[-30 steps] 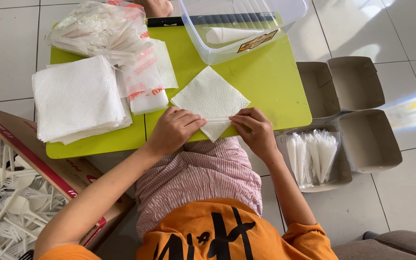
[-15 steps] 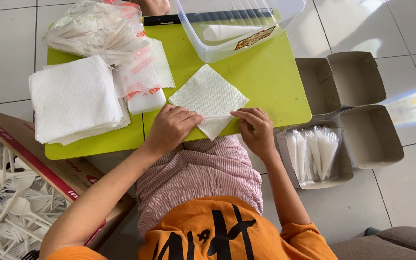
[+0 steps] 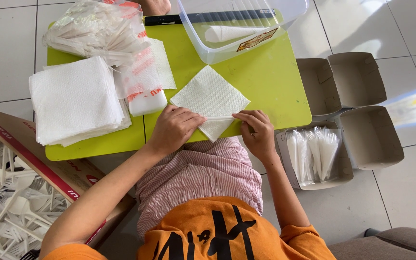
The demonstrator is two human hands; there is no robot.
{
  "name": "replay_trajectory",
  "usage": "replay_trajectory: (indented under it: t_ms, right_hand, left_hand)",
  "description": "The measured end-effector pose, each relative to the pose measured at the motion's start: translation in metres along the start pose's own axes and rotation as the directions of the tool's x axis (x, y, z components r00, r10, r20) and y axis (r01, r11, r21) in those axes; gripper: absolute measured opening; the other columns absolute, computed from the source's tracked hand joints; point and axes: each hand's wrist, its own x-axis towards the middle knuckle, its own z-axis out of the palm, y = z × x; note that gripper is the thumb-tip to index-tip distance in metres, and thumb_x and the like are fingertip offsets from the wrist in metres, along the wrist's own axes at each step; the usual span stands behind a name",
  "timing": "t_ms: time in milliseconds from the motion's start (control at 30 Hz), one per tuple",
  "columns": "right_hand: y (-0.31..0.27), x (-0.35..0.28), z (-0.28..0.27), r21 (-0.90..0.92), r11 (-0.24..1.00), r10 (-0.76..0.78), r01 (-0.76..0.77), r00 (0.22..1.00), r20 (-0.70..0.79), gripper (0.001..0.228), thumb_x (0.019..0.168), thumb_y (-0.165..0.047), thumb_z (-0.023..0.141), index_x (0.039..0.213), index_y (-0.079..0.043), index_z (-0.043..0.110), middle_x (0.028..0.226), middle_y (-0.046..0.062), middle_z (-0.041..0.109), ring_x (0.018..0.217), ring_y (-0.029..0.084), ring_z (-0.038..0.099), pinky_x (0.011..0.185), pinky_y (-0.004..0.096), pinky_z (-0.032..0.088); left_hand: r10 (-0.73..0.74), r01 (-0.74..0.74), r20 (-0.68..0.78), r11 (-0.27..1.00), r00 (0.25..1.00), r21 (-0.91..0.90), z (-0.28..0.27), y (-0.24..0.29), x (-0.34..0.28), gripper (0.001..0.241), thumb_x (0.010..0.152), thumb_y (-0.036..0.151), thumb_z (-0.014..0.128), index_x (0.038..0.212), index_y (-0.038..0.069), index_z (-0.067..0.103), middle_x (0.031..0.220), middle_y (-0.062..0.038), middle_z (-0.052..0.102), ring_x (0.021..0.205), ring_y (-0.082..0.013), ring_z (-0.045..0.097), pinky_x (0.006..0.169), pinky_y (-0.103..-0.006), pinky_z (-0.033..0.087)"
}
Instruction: Wrapping plastic forks and spoons in paper napkins at a small table.
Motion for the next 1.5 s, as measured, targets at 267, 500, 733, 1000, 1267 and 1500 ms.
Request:
replay_trajectory:
  t_ms: [267,500,733,1000,1267,1500]
  right_hand:
    - [-0.009,0.003,-0.001,-0.020,0.999,-0.027,0.027,1.000,-0.013,0.029,0.089,0.004,0.060,0.106,-0.007,0.080,0.099,0.014,0.075,0.088,0.031,0.070,0.079,0.041,0.054]
    - [-0.008,0.004,0.000,0.000,1.000,-0.014,0.014,1.000,-0.017,0.029,0.089,0.004,0.059,0.107,-0.006,0.080,0.099,0.015,0.074,0.088,0.033,0.070,0.080,0.044,0.055]
    - [-0.009,0.003,0.000,-0.106,0.994,-0.016,0.021,0.999,0.041,0.026,0.088,-0.002,0.063,0.105,-0.013,0.079,0.103,0.007,0.075,0.091,0.030,0.069,0.078,0.041,0.053]
    - [-0.067,0.011,-0.007,-0.270,0.955,-0.045,0.125,0.958,0.283,0.085,0.069,-0.060,0.086,0.136,-0.014,0.061,0.145,0.019,0.053,0.130,0.039,0.048,0.108,0.053,0.039]
    - [-0.050,0.008,0.011,-0.227,0.946,-0.160,0.233,0.941,0.298,0.031,0.077,-0.027,0.081,0.107,-0.023,0.074,0.131,0.001,0.064,0.118,0.028,0.061,0.101,0.049,0.044]
    - [-0.049,0.023,0.001,-0.092,0.981,-0.115,0.169,0.898,0.424,0.007,0.092,-0.025,0.074,0.098,-0.021,0.076,0.114,-0.001,0.071,0.105,0.026,0.068,0.094,0.047,0.048]
  left_hand:
    - [0.020,-0.020,-0.008,0.999,1.000,0.032,0.001,0.002,0.003,0.006,0.097,0.023,0.073,0.100,0.025,0.077,0.093,0.006,0.075,0.094,-0.0118,0.070,0.082,-0.0308,0.048]
    - [-0.007,0.007,-0.015,1.000,1.000,0.025,0.003,0.001,0.001,0.007,0.096,0.021,0.074,0.100,0.025,0.078,0.094,0.006,0.076,0.095,-0.0122,0.070,0.082,-0.0310,0.048]
    - [-0.024,0.023,0.045,1.000,0.999,0.011,0.009,-0.004,-0.001,0.007,0.098,0.024,0.071,0.101,0.025,0.077,0.096,0.006,0.075,0.097,-0.0125,0.069,0.081,-0.0316,0.048]
    - [-0.035,0.037,0.076,0.999,0.996,-0.019,0.003,-0.003,0.002,0.006,0.096,0.022,0.071,0.098,0.023,0.077,0.097,0.005,0.073,0.097,-0.0150,0.069,0.081,-0.0340,0.049]
    - [-0.021,0.024,0.081,0.999,0.996,-0.030,-0.008,0.000,0.006,0.007,0.094,0.023,0.071,0.099,0.024,0.075,0.100,0.006,0.071,0.098,-0.0142,0.068,0.083,-0.0342,0.049]
    - [-0.054,0.063,0.110,0.995,0.992,-0.073,-0.009,0.000,0.006,0.016,0.089,0.017,0.065,0.100,0.025,0.075,0.101,0.006,0.068,0.100,-0.0161,0.067,0.084,-0.0356,0.049]
